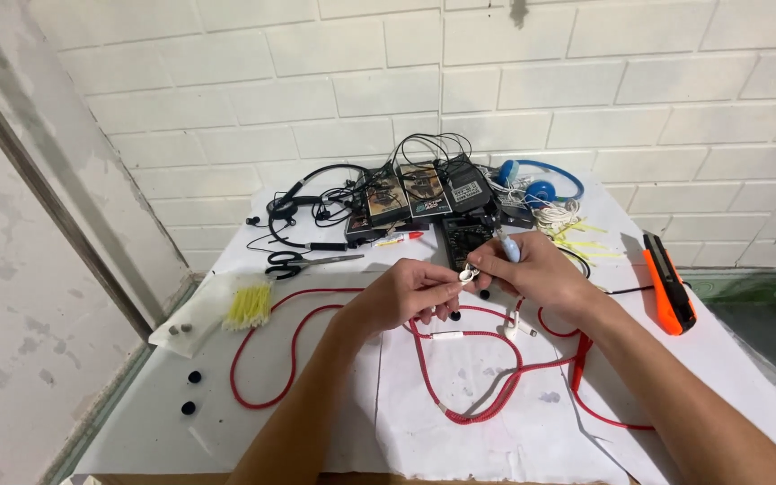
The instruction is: The person holds up a red cable with white connectors and touches its ends with multimeter probes to test it, then lays the cable on the workbench and wraps a yellow zip tie around a coiled section of it, tightening the tie by hand.
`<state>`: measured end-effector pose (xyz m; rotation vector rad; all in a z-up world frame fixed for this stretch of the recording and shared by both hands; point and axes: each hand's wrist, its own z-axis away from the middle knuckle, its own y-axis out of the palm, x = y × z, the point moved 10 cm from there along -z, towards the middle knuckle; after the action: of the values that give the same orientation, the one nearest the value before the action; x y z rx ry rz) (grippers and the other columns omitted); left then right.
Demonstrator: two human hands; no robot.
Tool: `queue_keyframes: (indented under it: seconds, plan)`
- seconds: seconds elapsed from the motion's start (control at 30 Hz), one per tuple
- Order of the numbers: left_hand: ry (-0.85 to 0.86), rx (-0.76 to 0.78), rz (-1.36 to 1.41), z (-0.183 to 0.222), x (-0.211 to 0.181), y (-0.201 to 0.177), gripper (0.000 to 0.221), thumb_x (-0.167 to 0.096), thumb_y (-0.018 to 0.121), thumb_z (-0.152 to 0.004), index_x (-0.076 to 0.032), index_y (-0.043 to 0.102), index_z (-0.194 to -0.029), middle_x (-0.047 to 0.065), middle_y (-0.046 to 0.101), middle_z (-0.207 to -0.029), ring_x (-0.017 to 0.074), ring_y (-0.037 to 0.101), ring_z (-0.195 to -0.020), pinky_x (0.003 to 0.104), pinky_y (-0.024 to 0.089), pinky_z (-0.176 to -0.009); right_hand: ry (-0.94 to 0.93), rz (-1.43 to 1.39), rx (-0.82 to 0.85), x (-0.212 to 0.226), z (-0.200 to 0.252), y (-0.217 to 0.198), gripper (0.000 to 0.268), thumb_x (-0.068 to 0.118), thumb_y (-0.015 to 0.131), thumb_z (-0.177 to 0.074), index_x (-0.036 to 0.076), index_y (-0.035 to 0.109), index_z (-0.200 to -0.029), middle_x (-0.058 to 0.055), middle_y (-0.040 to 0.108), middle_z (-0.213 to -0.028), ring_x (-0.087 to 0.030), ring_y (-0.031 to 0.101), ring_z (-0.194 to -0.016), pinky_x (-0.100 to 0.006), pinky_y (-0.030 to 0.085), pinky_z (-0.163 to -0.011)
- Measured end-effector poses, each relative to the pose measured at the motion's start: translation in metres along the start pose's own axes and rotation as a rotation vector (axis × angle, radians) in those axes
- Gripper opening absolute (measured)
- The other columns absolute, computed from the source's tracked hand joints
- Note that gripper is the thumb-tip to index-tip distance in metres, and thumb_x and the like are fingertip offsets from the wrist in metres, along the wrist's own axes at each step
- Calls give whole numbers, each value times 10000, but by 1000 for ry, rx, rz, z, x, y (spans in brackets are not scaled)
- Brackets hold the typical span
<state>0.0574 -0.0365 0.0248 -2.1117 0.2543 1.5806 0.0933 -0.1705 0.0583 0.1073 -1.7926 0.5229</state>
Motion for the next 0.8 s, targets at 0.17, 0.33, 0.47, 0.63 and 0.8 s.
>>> queue_keyframes:
  seconds: [0.17, 0.33, 0.47, 0.63, 0.8]
  plan:
    - [70, -27, -100, -1, -2, -4, 293, -74, 560, -1039, 142, 652, -1215, 231, 696, -866, 199, 631, -700, 273, 535, -603, 153, 27, -52, -31, -8, -11, 399, 189, 762, -886, -48, 677, -1195, -160, 633, -837, -213, 543, -617, -303, 455, -554]
    - [-159, -271, -10, 2, 22, -29, 273, -142, 583, -1042, 52, 676, -1211, 189, 679, -879, 170, 585, -645, 258, 503, -560, 8, 116, -82, -31, -19, -40, 398, 71, 668, -903, -39, 607, -1280, -224, 621, -1005, -328, 696, -813, -401, 581, -741]
    - [-330, -360, 38, 5, 21, -34, 316, -181, 559, -1050, 9, 645, -1287, 183, 677, -928, 168, 565, -630, 262, 513, -562, 39, 287, -240, 5, 3, -65, 426, 52, 747, -893, 17, 664, -1309, -220, 671, -975, -327, 748, -744, -414, 604, -697]
    - [-408, -411, 20, 17, 11, -33, 371, -208, 585, -1038, 25, 648, -1320, 187, 702, -953, 153, 607, -672, 248, 529, -581, 143, 718, -415, -30, -10, -125, 390, 358, 748, -927, 154, 719, -1258, -88, 775, -1074, -285, 760, -963, -478, 563, -856]
    - [-482, -439, -44, 22, 3, -35, 346, -242, 631, -1020, -36, 701, -1290, 179, 735, -1058, 179, 666, -770, 251, 551, -650, 335, 969, -333, -70, -14, -137, 375, 404, 723, -886, 270, 773, -1233, -24, 803, -1066, -305, 762, -1016, -466, 601, -859]
